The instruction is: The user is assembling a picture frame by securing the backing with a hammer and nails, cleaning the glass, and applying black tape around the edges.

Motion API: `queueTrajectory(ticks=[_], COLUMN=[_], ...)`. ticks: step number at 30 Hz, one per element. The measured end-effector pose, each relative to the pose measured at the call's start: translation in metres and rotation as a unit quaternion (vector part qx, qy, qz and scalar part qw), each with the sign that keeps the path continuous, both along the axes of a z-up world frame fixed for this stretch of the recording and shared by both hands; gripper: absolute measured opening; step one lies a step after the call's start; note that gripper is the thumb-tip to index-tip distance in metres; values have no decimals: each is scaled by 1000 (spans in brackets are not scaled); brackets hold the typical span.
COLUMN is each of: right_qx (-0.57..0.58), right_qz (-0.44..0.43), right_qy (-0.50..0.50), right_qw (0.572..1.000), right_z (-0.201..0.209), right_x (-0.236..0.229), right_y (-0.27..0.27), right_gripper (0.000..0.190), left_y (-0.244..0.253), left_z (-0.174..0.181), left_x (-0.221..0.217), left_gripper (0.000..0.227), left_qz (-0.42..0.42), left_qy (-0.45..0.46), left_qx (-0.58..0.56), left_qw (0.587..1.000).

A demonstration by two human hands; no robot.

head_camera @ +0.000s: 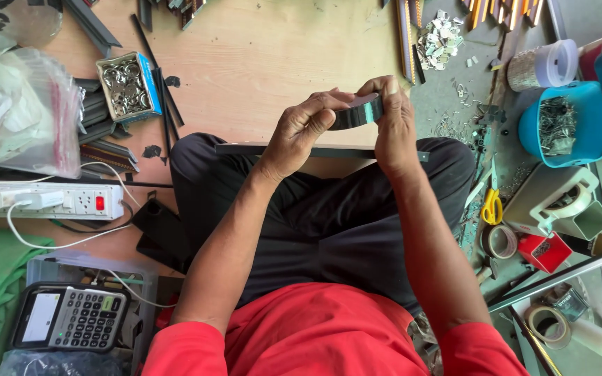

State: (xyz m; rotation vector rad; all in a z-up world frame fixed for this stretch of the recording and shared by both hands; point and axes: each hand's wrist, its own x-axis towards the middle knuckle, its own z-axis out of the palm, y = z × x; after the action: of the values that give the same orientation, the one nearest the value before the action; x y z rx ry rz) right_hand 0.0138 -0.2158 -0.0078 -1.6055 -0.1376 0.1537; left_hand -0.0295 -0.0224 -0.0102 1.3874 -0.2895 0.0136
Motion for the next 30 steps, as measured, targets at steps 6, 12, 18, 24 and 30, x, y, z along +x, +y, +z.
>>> queueTrajectory(ticks=[6,12,18,24,30], right_qx=[184,-12,16,121,137], right_qz=[116,63,83,93,109], right_qy=[193,-52,-73,110,169], right_qw=[957,997,994,982,970], right_z=[60,16,22,12,13], right_x=[2,-5,-5,5,10], right_y=[12,7,5,3,1], right_gripper=[62,53,47,55,58], left_y=[2,-6,0,5,5], left_z=[4,8,5,26,7], left_x=[-1,6,2,0,1], left_gripper=[43,43,39,53,57], left_qz=[-24,0,-18,-67,-75], left_qy=[26,-44,-20,22,36], left_qx=[-38,93,47,14,17], left_qw=[999,995,999,997,996])
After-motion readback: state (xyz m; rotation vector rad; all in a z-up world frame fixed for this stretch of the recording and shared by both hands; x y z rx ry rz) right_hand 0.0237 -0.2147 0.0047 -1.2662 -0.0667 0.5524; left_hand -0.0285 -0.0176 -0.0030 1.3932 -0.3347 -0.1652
